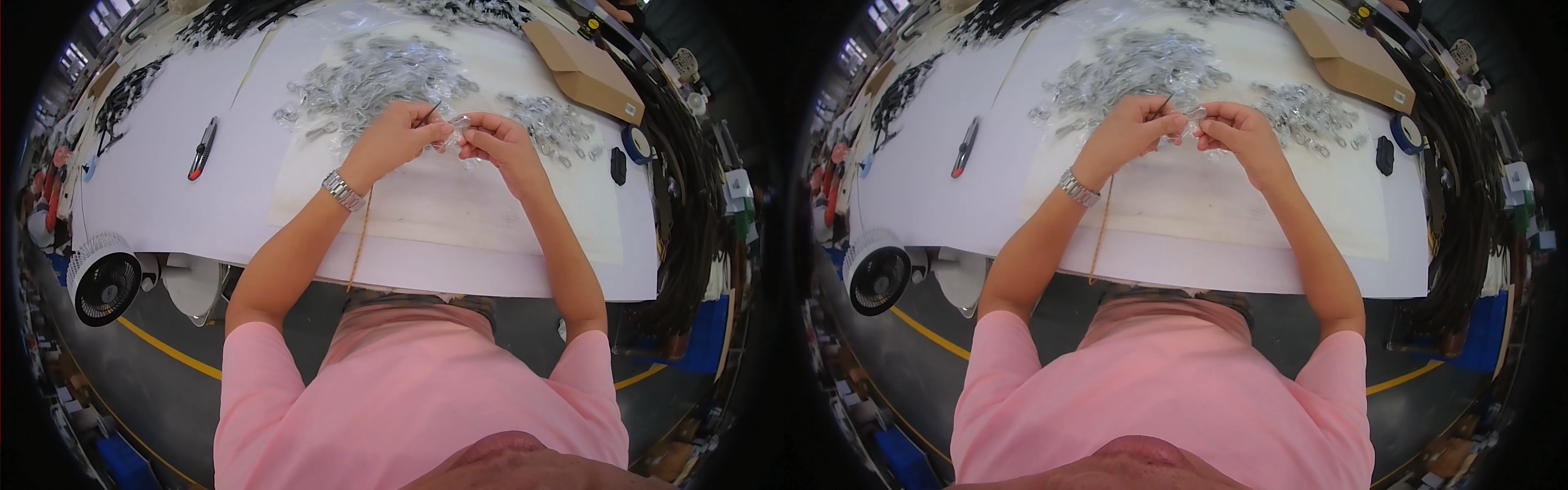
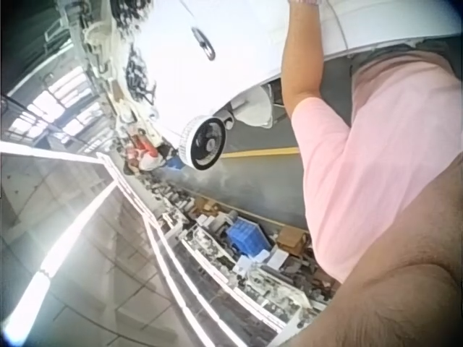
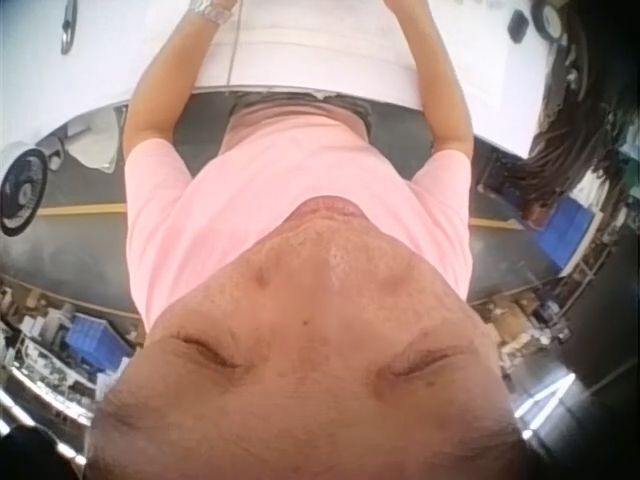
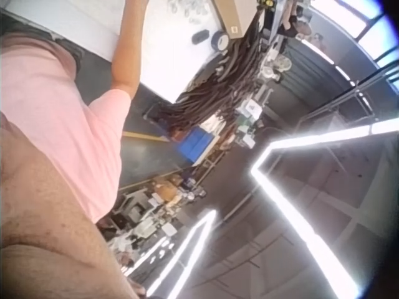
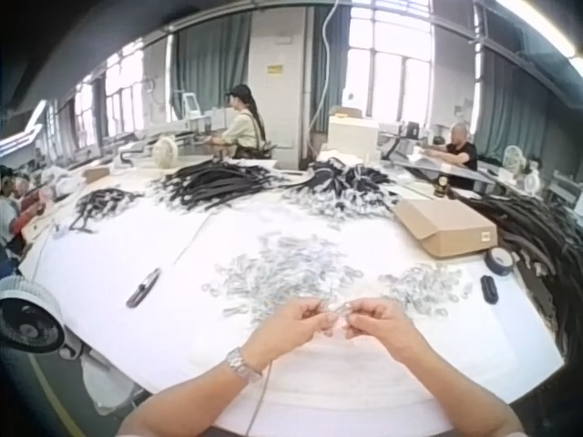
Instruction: Assembling small metal clips or hardware components by hand at a workbench.
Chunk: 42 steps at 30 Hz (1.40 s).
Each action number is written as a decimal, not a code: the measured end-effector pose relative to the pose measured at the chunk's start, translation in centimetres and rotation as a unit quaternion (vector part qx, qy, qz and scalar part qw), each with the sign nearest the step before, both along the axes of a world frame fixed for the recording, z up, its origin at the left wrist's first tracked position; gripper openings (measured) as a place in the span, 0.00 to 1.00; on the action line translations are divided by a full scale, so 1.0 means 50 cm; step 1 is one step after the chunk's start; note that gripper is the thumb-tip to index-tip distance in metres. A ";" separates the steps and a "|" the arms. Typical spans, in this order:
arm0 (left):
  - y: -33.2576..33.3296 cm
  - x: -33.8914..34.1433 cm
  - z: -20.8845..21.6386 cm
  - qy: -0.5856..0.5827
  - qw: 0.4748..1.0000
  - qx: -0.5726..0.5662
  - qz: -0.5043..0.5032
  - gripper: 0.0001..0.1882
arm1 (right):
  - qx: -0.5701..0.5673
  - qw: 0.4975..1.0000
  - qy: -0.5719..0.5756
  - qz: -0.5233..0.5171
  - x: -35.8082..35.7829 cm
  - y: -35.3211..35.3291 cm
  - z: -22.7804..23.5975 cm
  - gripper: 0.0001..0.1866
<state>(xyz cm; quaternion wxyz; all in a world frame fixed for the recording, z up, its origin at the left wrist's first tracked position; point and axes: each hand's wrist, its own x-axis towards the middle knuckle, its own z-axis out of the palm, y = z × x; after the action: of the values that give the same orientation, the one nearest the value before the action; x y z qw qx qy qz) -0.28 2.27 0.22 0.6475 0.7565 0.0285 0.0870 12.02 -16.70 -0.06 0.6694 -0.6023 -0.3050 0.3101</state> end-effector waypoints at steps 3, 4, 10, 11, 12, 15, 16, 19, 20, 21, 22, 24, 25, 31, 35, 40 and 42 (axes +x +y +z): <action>-0.004 0.000 0.004 -0.011 0.997 0.047 0.055 0.16 | -0.032 0.999 -0.032 0.015 0.020 -0.026 0.019 0.15; -0.003 0.000 0.005 -0.005 0.997 0.060 0.055 0.17 | -0.041 0.997 -0.065 0.004 0.021 -0.032 0.026 0.16; -0.023 -0.008 0.007 0.030 0.999 0.027 0.003 0.20 | -0.090 0.952 -0.290 -0.042 -0.052 -0.020 0.026 0.15; -0.026 -0.008 0.006 0.033 0.999 0.012 0.006 0.21 | -0.095 0.961 -0.258 -0.039 -0.056 -0.020 0.024 0.16; -0.023 -0.007 0.006 0.034 0.999 0.014 0.005 0.21 | -0.094 0.961 -0.257 -0.041 -0.056 -0.022 0.028 0.16; -0.021 -0.004 0.007 0.056 0.998 -0.035 0.009 0.20 | -0.091 0.975 -0.200 -0.035 -0.041 -0.029 0.040 0.16; -0.025 -0.004 0.008 0.043 0.999 -0.029 -0.001 0.20 | -0.067 0.986 -0.147 -0.026 -0.031 -0.032 0.037 0.16; -0.033 -0.010 0.020 0.018 0.999 0.021 -0.021 0.18 | -0.043 0.995 -0.081 -0.030 -0.022 -0.038 0.037 0.16; -0.035 -0.012 0.023 0.005 0.997 0.064 -0.030 0.18 | -0.043 0.996 -0.069 -0.041 -0.022 -0.040 0.038 0.16; -0.037 -0.012 0.020 0.005 0.997 0.065 -0.031 0.18 | -0.043 0.996 -0.068 -0.043 -0.022 -0.040 0.036 0.16; -0.040 -0.010 0.013 -0.036 0.994 0.101 -0.012 0.18 | -0.018 0.998 -0.037 -0.053 -0.022 -0.040 0.032 0.16; -0.043 -0.008 0.011 -0.078 0.987 0.138 0.006 0.18 | 0.007 0.998 -0.005 -0.064 -0.024 -0.037 0.023 0.17; -0.044 -0.008 0.011 -0.078 0.987 0.137 0.016 0.18 | 0.013 0.995 -0.029 -0.093 -0.027 -0.035 0.017 0.18; -0.026 -0.014 0.013 -0.041 0.990 0.135 0.019 0.19 | -0.049 0.966 -0.224 -0.119 -0.062 -0.025 0.040 0.15; -0.026 -0.016 0.024 -0.035 0.991 0.127 0.010 0.18 | -0.080 0.969 -0.188 -0.136 -0.037 -0.038 0.039 0.12; -0.027 -0.011 0.018 -0.058 0.994 0.077 0.054 0.16 | -0.068 0.993 -0.097 -0.004 0.035 -0.082 0.048 0.13; -0.024 -0.011 0.016 -0.062 0.993 0.075 0.065 0.15 | -0.083 0.993 -0.083 0.027 0.034 -0.081 0.059 0.13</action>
<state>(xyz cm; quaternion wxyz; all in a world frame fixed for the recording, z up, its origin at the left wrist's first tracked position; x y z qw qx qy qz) -0.81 1.08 1.00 0.5826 0.7925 0.0303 0.1776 13.72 -20.74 2.89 0.5806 -0.6709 -0.3494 0.3013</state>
